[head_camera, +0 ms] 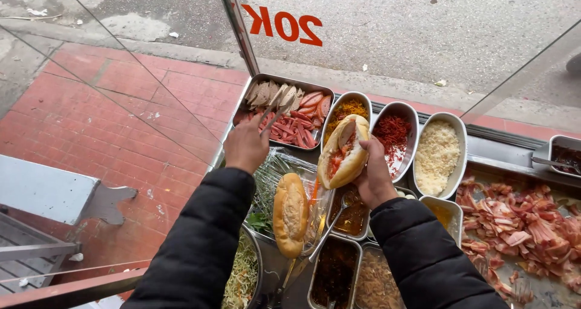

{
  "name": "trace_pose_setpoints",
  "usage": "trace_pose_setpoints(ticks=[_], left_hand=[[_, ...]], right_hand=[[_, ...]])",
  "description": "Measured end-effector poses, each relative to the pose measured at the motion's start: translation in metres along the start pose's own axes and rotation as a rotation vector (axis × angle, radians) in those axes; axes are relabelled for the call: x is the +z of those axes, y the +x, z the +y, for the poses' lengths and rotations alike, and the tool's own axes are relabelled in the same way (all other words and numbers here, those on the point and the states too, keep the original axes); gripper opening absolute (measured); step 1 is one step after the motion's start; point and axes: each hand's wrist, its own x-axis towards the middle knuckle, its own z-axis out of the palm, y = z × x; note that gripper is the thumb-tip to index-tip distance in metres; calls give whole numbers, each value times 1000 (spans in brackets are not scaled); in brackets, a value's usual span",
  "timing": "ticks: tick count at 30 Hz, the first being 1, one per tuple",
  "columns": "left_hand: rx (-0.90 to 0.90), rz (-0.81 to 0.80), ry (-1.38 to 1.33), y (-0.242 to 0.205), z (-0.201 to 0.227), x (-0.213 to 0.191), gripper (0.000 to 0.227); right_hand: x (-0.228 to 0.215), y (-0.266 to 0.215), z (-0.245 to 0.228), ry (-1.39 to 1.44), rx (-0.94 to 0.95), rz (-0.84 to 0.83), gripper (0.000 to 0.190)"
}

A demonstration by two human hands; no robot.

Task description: The person prepares two sandwiches at a street food stall. They use scissors to cut baguettes, then spread sauces and add various fillings including sliced meats, vegetables, and herbs from metal containers. The person uses tongs to handle the ingredients and a squeeze bottle for condiments.

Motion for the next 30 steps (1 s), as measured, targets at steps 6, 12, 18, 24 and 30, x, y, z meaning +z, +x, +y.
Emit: trace_pose_setpoints(ticks=[6, 12, 18, 24, 30], left_hand=[[-23, 16, 236, 37, 1, 44, 35], [83, 35, 325, 33, -10, 42, 28], [133, 105, 429, 30, 6, 43, 27], [88, 84, 284, 50, -7, 53, 32], [18, -42, -226, -42, 38, -74, 46]], right_hand=[[1, -2, -8, -15, 10, 13, 83], [16, -13, -17, -41, 33, -10, 86], [20, -9, -7, -38, 69, -15, 84], [8, 7, 4, -46, 63, -30, 85], [4, 12, -2, 4, -44, -25, 89]])
